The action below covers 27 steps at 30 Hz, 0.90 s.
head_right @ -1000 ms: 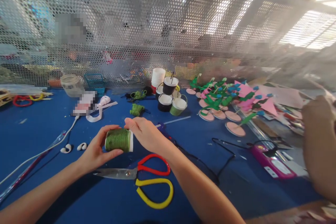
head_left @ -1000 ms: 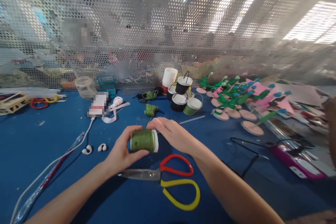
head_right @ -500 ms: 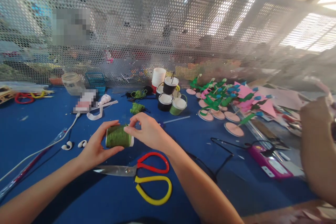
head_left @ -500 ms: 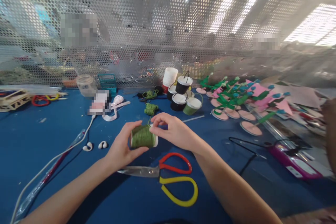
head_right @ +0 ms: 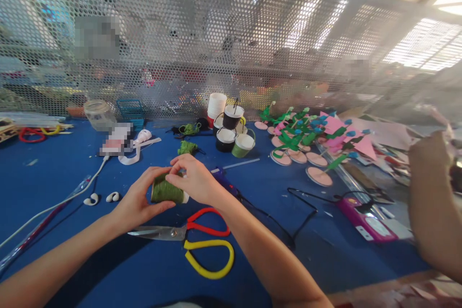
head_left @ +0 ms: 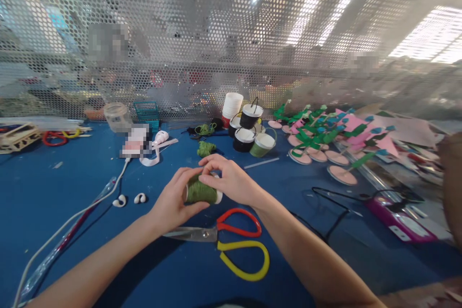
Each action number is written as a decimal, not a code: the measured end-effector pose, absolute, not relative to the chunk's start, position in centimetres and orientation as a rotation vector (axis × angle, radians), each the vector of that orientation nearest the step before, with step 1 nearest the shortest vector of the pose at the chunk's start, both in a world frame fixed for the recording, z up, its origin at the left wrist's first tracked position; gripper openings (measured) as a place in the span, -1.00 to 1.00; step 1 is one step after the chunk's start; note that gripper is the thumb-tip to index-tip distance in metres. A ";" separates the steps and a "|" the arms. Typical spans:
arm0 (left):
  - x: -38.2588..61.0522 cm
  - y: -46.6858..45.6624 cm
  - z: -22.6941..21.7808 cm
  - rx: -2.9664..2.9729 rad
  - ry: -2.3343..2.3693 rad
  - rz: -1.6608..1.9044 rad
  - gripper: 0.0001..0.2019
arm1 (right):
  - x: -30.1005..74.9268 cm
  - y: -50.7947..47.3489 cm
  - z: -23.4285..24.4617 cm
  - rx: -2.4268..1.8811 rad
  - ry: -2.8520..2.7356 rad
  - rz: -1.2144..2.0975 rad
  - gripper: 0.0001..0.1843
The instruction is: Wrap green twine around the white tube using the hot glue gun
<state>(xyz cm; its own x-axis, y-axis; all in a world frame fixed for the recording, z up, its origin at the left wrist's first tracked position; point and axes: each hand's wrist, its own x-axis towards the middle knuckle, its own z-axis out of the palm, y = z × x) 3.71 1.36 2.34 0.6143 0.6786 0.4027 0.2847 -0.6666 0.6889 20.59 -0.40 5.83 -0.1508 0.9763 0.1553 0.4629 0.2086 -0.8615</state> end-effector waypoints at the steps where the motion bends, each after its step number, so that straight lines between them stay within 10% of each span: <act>1: 3.8 1.4 2.4 2.235 0.770 0.886 -0.49 | 20.5 -0.3 5.6 -1.356 -1.730 0.857 -0.89; 27: 2.7 2.5 4.3 2.425 0.717 1.024 -0.55 | 28.6 -1.2 -0.1 -2.094 -1.685 0.474 -0.86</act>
